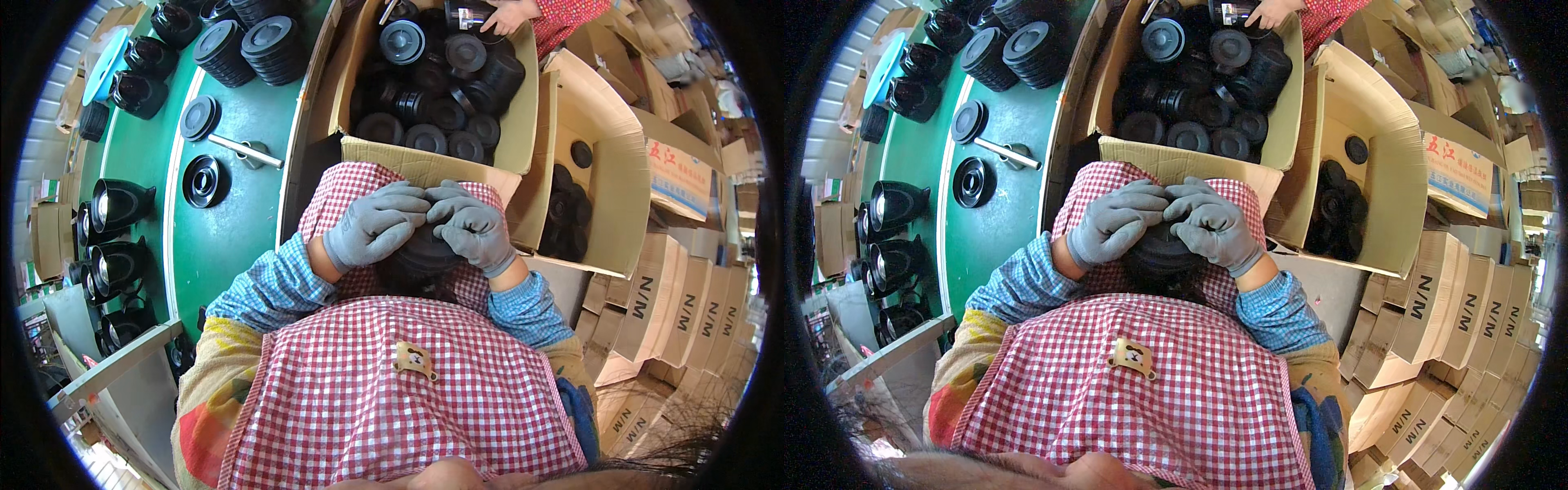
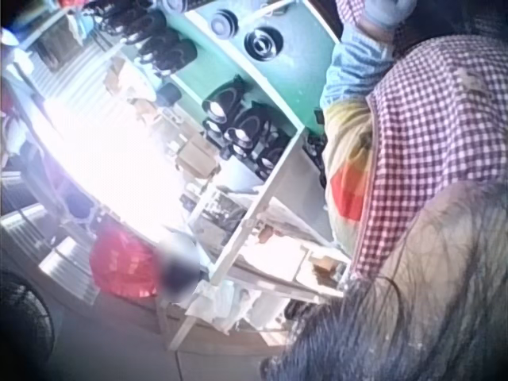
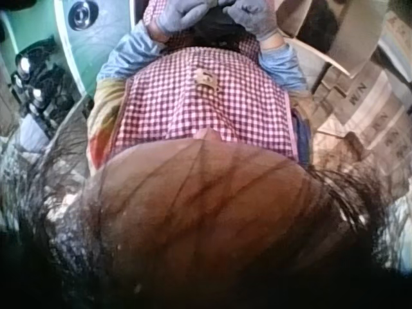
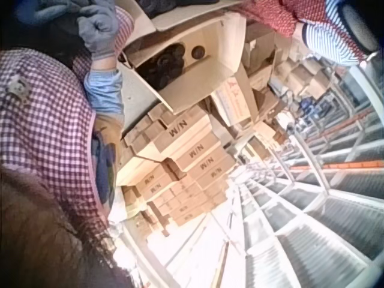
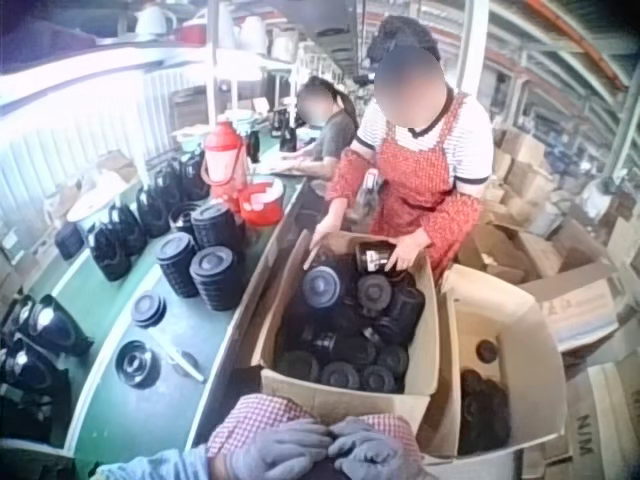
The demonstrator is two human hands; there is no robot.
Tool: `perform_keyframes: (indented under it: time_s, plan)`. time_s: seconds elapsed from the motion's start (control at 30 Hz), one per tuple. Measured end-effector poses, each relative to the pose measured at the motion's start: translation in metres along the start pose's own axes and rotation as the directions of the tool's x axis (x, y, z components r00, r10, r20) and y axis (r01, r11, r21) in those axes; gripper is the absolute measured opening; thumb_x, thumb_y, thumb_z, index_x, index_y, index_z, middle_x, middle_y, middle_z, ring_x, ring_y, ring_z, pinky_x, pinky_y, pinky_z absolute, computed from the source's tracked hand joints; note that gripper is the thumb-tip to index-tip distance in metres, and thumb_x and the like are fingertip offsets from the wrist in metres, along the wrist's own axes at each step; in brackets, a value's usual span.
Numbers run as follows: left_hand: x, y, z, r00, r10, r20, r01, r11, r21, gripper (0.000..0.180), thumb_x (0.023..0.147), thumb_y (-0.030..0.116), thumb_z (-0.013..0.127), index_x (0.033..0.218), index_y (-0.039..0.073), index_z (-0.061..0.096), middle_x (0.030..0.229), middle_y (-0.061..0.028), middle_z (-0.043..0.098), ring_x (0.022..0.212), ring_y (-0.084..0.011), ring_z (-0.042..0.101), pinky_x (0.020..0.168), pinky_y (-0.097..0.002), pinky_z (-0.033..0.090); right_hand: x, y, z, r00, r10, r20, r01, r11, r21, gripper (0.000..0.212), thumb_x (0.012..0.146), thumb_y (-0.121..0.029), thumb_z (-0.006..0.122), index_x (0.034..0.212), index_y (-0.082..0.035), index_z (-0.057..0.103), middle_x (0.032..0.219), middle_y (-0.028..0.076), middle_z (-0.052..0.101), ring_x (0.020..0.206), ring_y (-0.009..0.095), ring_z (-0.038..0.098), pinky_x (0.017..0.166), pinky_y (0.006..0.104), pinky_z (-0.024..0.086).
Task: The person repeatedly picks black circular components from a cardboard box, places them on a green table, and uses a small metal tool to press or adjust the center of each component. The person then places the finished components into a second box. The process is repeated for multiple units.
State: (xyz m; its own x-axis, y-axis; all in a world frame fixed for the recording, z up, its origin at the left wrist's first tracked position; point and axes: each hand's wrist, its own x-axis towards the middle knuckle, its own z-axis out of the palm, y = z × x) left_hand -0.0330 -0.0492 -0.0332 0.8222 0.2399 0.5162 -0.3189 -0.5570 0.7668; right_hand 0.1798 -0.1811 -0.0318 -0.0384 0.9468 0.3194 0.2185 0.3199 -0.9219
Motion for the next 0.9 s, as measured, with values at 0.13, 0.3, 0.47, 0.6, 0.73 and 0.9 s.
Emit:
perform_keyframes:
  time_s: [0.13,0.3,0.47,0.6,0.73,0.9]
  plan:
    - [0.001,0.015,-0.001,0.998,-0.068,0.013,0.068,0.996,0.055,0.027,0.098,0.013,0.051,0.108,-0.005,0.07,0.125,-0.0235,0.065,0.122,-0.0409,0.06,0.111,-0.0507,0.041,-0.005,0.002,0.001,0.999,0.049,0.022,-0.051,0.996,0.075,0.015,0.089,-0.013,0.062,0.095,-0.004,0.072,0.123,0.013,0.067,0.133,0.031,0.053,0.119,0.0462,0.03]
    - [-0.002,0.033,0.007,0.997,-0.076,0.023,0.07,0.977,0.203,0.028,0.099,0.018,0.056,0.115,-0.002,0.068,0.126,-0.0203,0.065,0.122,-0.0401,0.059,0.112,-0.0519,0.039,-0.012,0.012,0.001,0.987,0.158,0.029,-0.16,0.98,0.121,0.037,0.096,-0.022,0.056,0.125,-0.002,0.067,0.144,0.016,0.057,0.139,0.03,0.047,0.12,0.0423,0.03]
    - [0.003,0.038,0.007,0.995,-0.082,0.064,0.066,0.971,0.231,0.029,0.099,0.02,0.058,0.114,-0.002,0.069,0.124,-0.0202,0.066,0.121,-0.0388,0.06,0.111,-0.0503,0.04,-0.007,0.01,-0.007,0.98,0.176,0.094,-0.177,0.984,0.002,0.054,0.101,-0.035,0.053,0.143,-0.002,0.055,0.149,0.017,0.052,0.143,0.029,0.044,0.121,0.0397,0.027]
    - [0.003,0.011,-0.017,0.982,-0.191,-0.009,0.189,0.977,-0.098,0.03,0.103,0.02,0.054,0.116,-0.003,0.069,0.127,-0.0217,0.064,0.124,-0.0375,0.059,0.111,-0.0443,0.042,-0.006,-0.039,-0.001,0.997,-0.001,-0.075,-0.029,0.916,-0.4,0.06,0.106,-0.045,0.044,0.145,0.0,0.052,0.152,0.019,0.048,0.144,0.035,0.042,0.121,0.0425,0.027]
    - [-0.007,0.004,0.001,0.975,-0.219,-0.035,0.217,0.975,-0.048,0.03,0.102,0.019,0.054,0.117,-0.003,0.068,0.129,-0.0215,0.063,0.129,-0.0392,0.055,0.113,-0.0461,0.04,-0.009,-0.039,0.018,0.998,-0.043,-0.035,0.019,0.859,-0.511,0.052,0.106,-0.036,0.045,0.143,0.0,0.054,0.15,0.02,0.049,0.142,0.034,0.043,0.12,0.0443,0.029]
    - [0.004,0.042,0.013,0.973,-0.229,-0.037,0.23,0.934,0.274,0.034,0.097,0.02,0.058,0.122,-0.003,0.064,0.13,-0.0235,0.061,0.129,-0.0464,0.052,0.113,-0.0496,0.04,-0.012,-0.003,0.0,0.999,0.04,0.013,-0.037,0.988,-0.15,0.041,0.101,-0.021,0.053,0.139,-0.006,0.06,0.145,0.017,0.055,0.139,0.035,0.046,0.12,0.0452,0.031]
